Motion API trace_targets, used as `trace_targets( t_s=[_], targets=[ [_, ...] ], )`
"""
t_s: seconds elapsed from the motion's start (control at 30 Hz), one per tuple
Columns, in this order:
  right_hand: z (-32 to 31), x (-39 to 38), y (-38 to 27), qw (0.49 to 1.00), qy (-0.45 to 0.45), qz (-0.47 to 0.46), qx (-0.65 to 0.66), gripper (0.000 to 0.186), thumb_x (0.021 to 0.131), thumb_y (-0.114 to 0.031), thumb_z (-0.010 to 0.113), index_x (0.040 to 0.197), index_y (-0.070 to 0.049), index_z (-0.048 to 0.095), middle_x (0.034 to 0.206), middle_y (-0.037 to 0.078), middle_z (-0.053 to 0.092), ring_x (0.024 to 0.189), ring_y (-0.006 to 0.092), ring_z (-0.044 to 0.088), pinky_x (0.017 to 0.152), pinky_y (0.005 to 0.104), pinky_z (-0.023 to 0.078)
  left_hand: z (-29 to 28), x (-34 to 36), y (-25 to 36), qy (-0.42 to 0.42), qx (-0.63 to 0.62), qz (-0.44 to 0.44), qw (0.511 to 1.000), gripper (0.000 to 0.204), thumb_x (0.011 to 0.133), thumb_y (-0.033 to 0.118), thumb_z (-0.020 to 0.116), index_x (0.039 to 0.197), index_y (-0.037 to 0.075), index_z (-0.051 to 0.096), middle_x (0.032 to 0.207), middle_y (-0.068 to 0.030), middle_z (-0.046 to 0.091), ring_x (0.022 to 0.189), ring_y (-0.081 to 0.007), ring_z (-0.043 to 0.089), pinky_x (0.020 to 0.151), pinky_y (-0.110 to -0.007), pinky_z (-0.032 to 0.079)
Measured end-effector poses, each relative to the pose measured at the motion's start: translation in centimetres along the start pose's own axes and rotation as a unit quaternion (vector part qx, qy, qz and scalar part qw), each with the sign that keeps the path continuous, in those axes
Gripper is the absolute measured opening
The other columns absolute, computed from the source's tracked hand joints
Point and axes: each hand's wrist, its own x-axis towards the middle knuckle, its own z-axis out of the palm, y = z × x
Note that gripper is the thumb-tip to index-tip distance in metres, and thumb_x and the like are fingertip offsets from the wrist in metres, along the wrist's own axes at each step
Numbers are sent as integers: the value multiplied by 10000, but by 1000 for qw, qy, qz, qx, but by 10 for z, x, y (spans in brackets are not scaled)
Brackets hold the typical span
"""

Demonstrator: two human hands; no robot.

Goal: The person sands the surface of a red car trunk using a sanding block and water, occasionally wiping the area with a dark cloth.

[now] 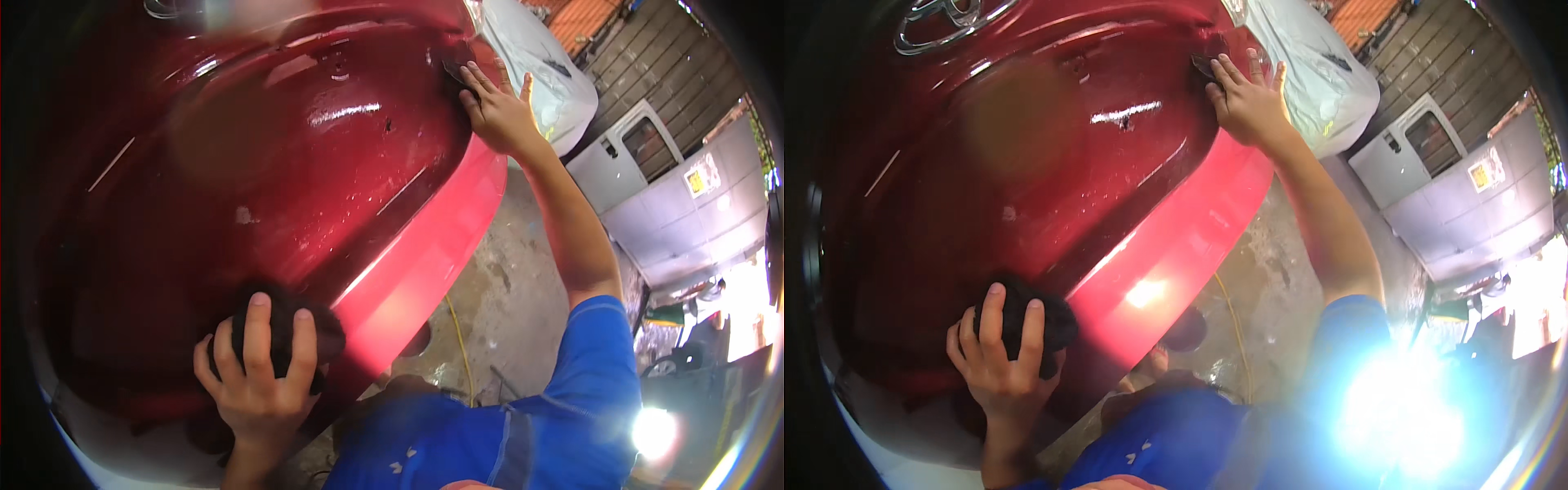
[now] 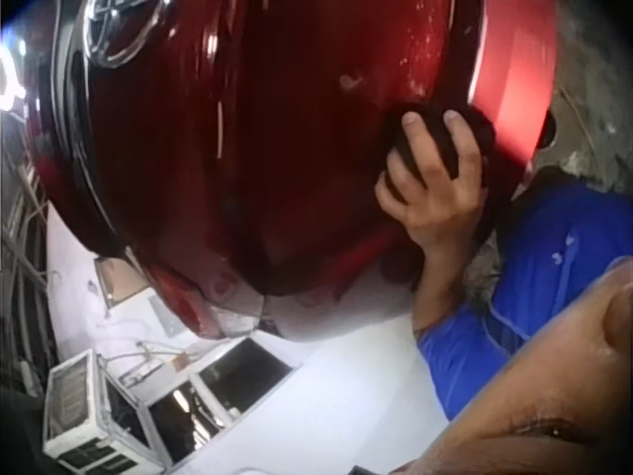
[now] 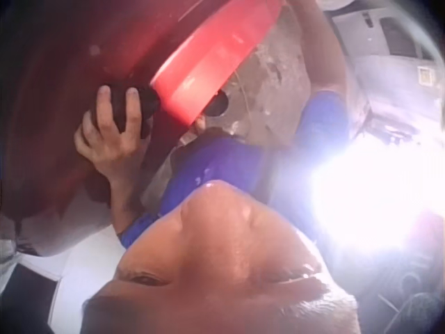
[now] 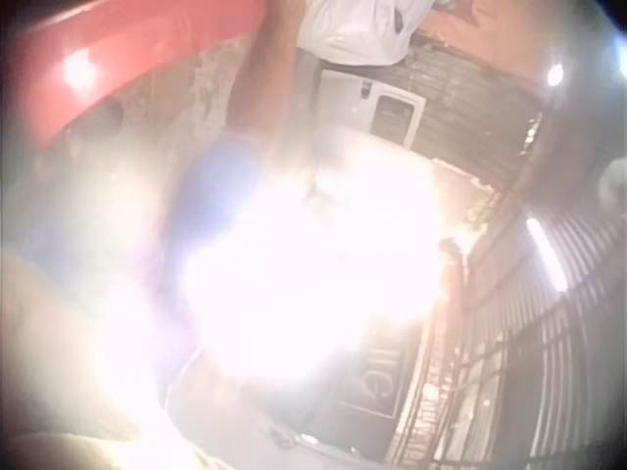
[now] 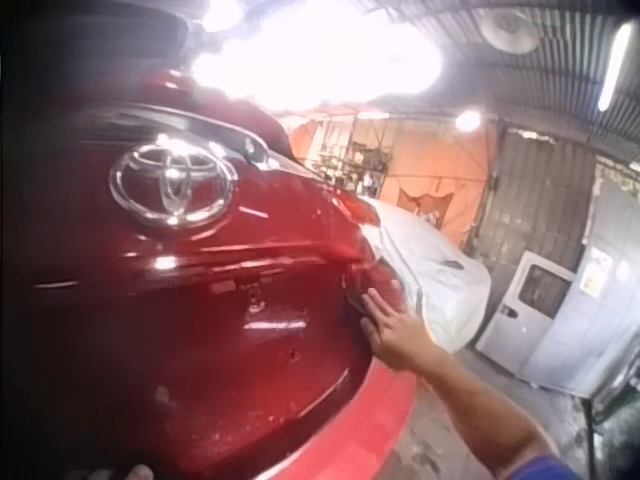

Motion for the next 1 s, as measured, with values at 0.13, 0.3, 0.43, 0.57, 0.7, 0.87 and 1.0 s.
trace_targets(
  t_s=[0.13, 0.3, 0.43, 0.57, 0.7, 0.87, 1.0],
  targets=[
    [-17, -36, -50, 994, -38, -24, 99, 578, 1093, -395, 461, 1580, -83, 470, 1654, 107, 462, 1590, 414, 282, 1202, 785, 170, -5, -1, -12, -19, 21, 5, 1000, 260, 1001, 315, 601, 1234, 255, 698, 1364, -137, 660, 1035, -371, 660, 871, -572, 526],
    [8, -7, -2, 993, -76, 40, 86, 608, 1058, -404, 527, 1597, -128, 465, 1712, 88, 376, 1622, 414, 200, 1200, 803, 125, -7, -5, -8, -9, -2, 18, 1000, 256, 1012, 363, 586, 1215, 259, 702, 1373, -130, 658, 1047, -366, 656, 876, -574, 525],
    [2, -40, -38, 987, -73, -32, 137, 623, 1054, -421, 534, 1603, -138, 459, 1726, 68, 354, 1624, 429, 179, 1224, 779, 90, -7, -12, -7, -33, 4, 13, 999, 290, 1016, 425, 584, 1242, 288, 706, 1394, -133, 645, 1050, -369, 653, 878, -574, 523],
    [-20, -50, -42, 984, -86, -22, 153, 581, 1113, -420, 412, 1621, -139, 432, 1725, 65, 354, 1633, 408, 157, 1262, 730, 48, -4, 2, 2, -40, 22, 15, 999, 263, 1025, 397, 617, 1269, 340, 697, 1401, -124, 635, 1044, -364, 654, 869, -570, 525],
    [9, -4, -10, 987, -57, 47, 140, 619, 1115, -445, 382, 1637, -113, 401, 1728, 74, 342, 1633, 403, 159, 1265, 730, 48, 7, 34, -8, -49, 13, 118, 992, 259, 941, 210, 648, 1192, 213, 710, 1201, -154, 694, 807, -292, 633, 691, -422, 515],
    [4, -43, -34, 982, -36, 15, 186, 646, 1120, -451, 361, 1646, -76, 369, 1743, 87, 302, 1633, 397, 163, 1267, 728, 58, 75, 204, 4, -70, -65, 251, 963, 352, 738, 228, 777, 1040, 97, 652, 926, -106, 645, 792, -314, 676, 646, -433, 500],
    [-8, -29, -31, 974, -34, 6, 224, 650, 1112, -455, 385, 1641, -78, 377, 1746, 86, 293, 1632, 390, 170, 1268, 730, 54, 126, 357, 46, -102, -39, 226, 968, 393, 901, 422, 760, 1053, 66, 694, 846, -156, 743, 812, -360, 750, 757, -489, 602]
  ],
)
